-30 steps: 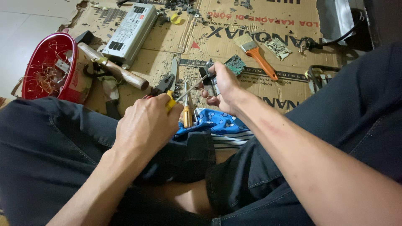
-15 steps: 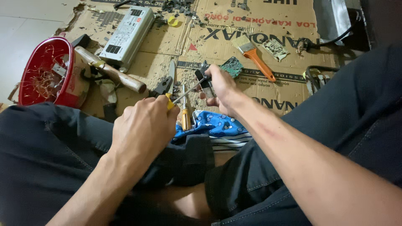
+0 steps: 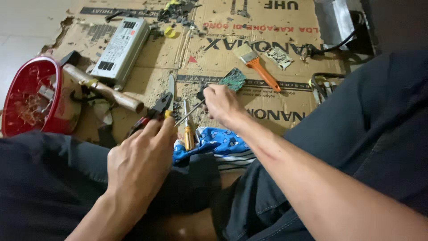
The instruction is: The person is sitting on the floor disassembling a small electronic component. They use a screwdriver to remove screws and pliers to pull out parts from the device's casing. The workspace is cluttered with tools and electronic debris.
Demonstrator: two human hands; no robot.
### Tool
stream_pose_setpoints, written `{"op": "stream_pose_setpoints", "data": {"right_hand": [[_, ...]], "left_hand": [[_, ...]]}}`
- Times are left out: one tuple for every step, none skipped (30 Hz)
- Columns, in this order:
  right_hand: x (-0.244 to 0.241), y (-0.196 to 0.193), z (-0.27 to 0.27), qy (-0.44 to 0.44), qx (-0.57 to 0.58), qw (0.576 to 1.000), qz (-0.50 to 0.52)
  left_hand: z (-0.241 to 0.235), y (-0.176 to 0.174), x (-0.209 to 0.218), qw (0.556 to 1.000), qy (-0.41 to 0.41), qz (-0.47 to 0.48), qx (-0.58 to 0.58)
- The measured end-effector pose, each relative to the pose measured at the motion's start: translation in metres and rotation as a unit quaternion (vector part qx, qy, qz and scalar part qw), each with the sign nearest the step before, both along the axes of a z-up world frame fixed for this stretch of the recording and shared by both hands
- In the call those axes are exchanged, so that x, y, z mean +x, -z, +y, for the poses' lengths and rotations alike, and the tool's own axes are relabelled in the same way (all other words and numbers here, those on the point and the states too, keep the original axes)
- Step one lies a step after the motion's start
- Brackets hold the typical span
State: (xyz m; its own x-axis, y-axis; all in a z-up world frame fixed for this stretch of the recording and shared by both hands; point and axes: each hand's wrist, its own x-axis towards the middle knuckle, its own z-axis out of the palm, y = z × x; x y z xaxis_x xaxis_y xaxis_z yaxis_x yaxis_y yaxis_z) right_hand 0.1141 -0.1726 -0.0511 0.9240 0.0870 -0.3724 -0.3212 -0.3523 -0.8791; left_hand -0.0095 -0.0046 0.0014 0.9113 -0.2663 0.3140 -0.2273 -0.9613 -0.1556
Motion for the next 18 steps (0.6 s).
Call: {"op": "stream_pose_setpoints", "data": {"right_hand": [[0.003, 0.001, -0.003, 0.005, 0.001, 1.000, -0.002], [0.004, 0.004, -0.005, -0.019, -0.056, 0.998, -0.030], [0.005, 0.006, -0.006, -0.042, -0.113, 0.991, -0.057], [0.008, 0.010, -0.008, -0.041, -0.113, 0.991, -0.058], [0.010, 0.013, -0.009, -0.054, -0.151, 0.984, -0.079], [0.014, 0.016, -0.009, -0.067, -0.188, 0.975, -0.101], [0.016, 0.014, -0.012, -0.067, -0.188, 0.974, -0.104], [0.017, 0.013, -0.013, -0.052, -0.162, 0.978, -0.119], [0.018, 0.012, -0.014, -0.037, -0.135, 0.981, -0.135], [0.018, 0.011, -0.013, -0.036, -0.136, 0.981, -0.135], [0.018, 0.010, -0.013, -0.052, -0.152, 0.978, -0.136], [0.017, 0.009, -0.017, -0.059, -0.166, 0.975, -0.134], [0.015, 0.014, -0.023, -0.049, -0.167, 0.976, -0.131], [0.017, 0.015, -0.023, -0.064, -0.176, 0.973, -0.133], [0.020, 0.016, -0.023, -0.078, -0.186, 0.970, -0.136], [0.020, 0.015, -0.023, -0.079, -0.185, 0.970, -0.136], [0.020, 0.015, -0.024, -0.080, -0.191, 0.969, -0.131], [0.022, 0.013, -0.026, -0.080, -0.199, 0.968, -0.126]], "left_hand": [[0.000, 0.001, 0.002, 1.000, 0.005, -0.002, 0.001], [0.000, 0.002, 0.003, 1.000, 0.011, -0.003, -0.001], [0.001, 0.003, 0.003, 1.000, 0.016, -0.003, -0.004], [-0.003, 0.001, 0.010, 1.000, 0.017, -0.005, -0.004], [-0.005, -0.001, 0.018, 0.981, -0.062, 0.140, -0.116], [-0.006, -0.005, 0.025, 0.924, -0.140, 0.279, -0.223], [-0.005, -0.009, 0.031, 0.924, -0.139, 0.277, -0.224], [-0.003, -0.013, 0.036, 0.707, -0.201, 0.423, -0.530], [-0.002, -0.016, 0.041, 0.373, -0.219, 0.498, -0.752], [0.006, -0.006, 0.042, 0.372, -0.217, 0.499, -0.752], [0.011, 0.004, 0.043, 0.269, -0.185, 0.537, -0.778], [0.015, 0.013, 0.046, 0.163, -0.153, 0.574, -0.788], [0.001, 0.001, 0.043, 0.164, -0.153, 0.583, -0.781], [-0.009, -0.013, 0.041, 0.371, -0.228, 0.538, -0.722], [-0.019, -0.027, 0.039, 0.558, -0.288, 0.463, -0.626], [-0.015, -0.022, 0.038, 0.558, -0.290, 0.462, -0.626], [-0.012, -0.016, 0.038, 0.744, -0.254, 0.382, -0.486], [-0.010, -0.011, 0.038, 0.884, -0.198, 0.279, -0.319]]}}
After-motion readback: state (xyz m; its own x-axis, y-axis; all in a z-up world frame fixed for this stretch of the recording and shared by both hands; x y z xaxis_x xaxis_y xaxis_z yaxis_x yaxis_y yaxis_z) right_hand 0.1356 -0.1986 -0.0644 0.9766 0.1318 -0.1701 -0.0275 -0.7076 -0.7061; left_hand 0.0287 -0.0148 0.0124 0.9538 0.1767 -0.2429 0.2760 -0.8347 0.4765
